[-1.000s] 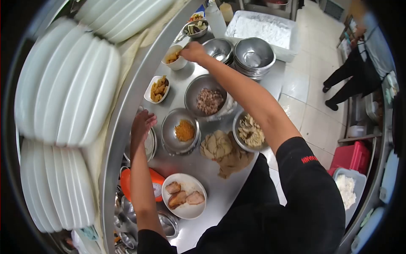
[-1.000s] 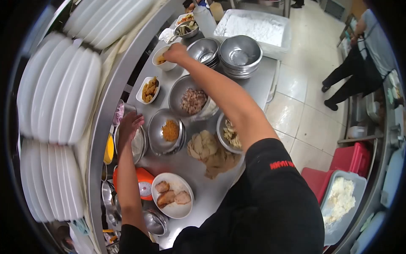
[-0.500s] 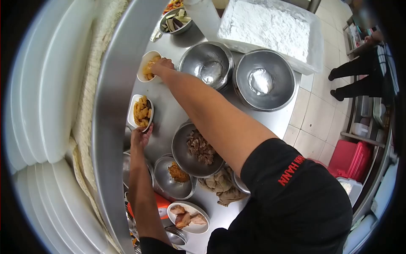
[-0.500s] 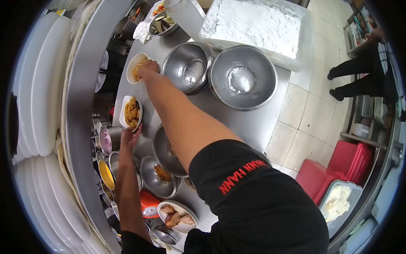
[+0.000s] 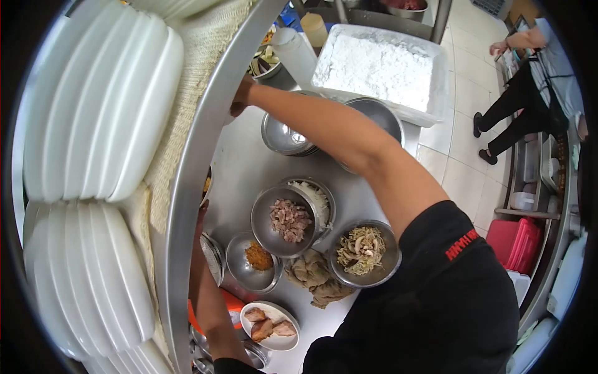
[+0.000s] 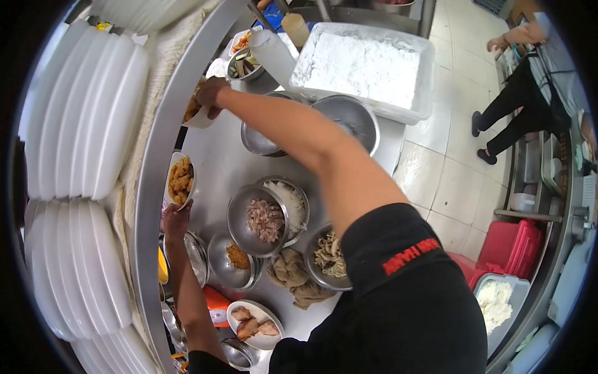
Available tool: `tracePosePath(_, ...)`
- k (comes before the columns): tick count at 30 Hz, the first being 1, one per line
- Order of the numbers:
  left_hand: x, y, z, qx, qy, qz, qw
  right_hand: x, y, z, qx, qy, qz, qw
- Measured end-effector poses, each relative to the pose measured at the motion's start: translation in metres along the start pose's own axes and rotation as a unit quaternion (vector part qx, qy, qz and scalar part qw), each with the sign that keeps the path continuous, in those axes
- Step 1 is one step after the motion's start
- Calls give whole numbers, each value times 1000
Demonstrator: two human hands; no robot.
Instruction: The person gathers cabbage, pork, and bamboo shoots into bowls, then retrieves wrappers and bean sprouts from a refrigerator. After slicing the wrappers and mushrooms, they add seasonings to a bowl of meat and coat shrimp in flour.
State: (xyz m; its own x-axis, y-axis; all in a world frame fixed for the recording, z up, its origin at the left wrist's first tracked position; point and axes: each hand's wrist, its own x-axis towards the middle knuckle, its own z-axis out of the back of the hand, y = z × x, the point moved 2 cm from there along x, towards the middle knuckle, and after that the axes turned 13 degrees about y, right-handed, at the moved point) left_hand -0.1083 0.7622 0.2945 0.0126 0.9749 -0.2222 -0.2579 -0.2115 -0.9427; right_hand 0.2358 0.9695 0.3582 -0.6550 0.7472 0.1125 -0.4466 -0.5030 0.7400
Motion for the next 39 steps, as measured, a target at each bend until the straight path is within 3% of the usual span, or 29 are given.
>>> tracePosePath(1, -5, -13, -10, -313, 38, 3, 949, -11, -6, 9, 8, -11, 6, 1000)
tracePosePath(3, -25, -53, -32, -284, 64, -16, 957, -81, 6, 38, 190, 53, -141, 970)
tracePosePath(4, -34, -62, -43, -249, 86, -26, 964, -140, 47, 53, 425, -126, -249, 861)
tracePosePath(5, -34, -58, -41, -252, 100, -22, 962, -175, 47, 60, 396, -124, -240, 878)
tracePosePath(6, -46, -82, -61, -208, 182, -43, 960, -213, 51, 67, 383, -138, -248, 879)
tracePosePath(8, -61, -74, -85, 92, 93, -134, 982, -296, 66, 77, 400, -163, -267, 861)
tracePosePath(9, -66, -83, -102, -88, 125, -85, 985, -340, 77, 81, 395, -186, -290, 852)
tracePosePath(10, -74, -102, -125, -260, 161, -19, 952, -383, 87, 85, 389, -212, -314, 840)
tracePosePath(12, -96, -130, -179, -251, 158, 11, 955, -469, 90, 84, 382, -259, -287, 839)
tracePosePath(14, -101, -138, -217, -215, 270, 33, 938, -549, 101, 83, 358, -299, -302, 831)
tracePosePath(16, -121, -153, -270, -205, 303, 13, 930, -621, 118, 79, 325, -368, -383, 783)
tracePosePath(19, -153, -175, -353, -169, 401, 4, 900, -721, 118, 63, 336, -455, -399, 722)
tracePosePath(28, -202, -194, -664, -101, 626, 54, 771, -953, 100, 12, 338, -675, -386, 530)
tracePosePath(33, -219, -185, -878, -84, 678, 81, 726, -1044, 64, 41, 327, -749, -388, 426)
tracePosePath(37, -254, -186, -1040, -74, 671, 106, 730, -1121, -8, 72, 312, -799, -346, 380)
tracePosePath(39, -271, -190, -1121, -80, 698, 77, 708, -1150, -37, 97, 311, -813, -339, 357)
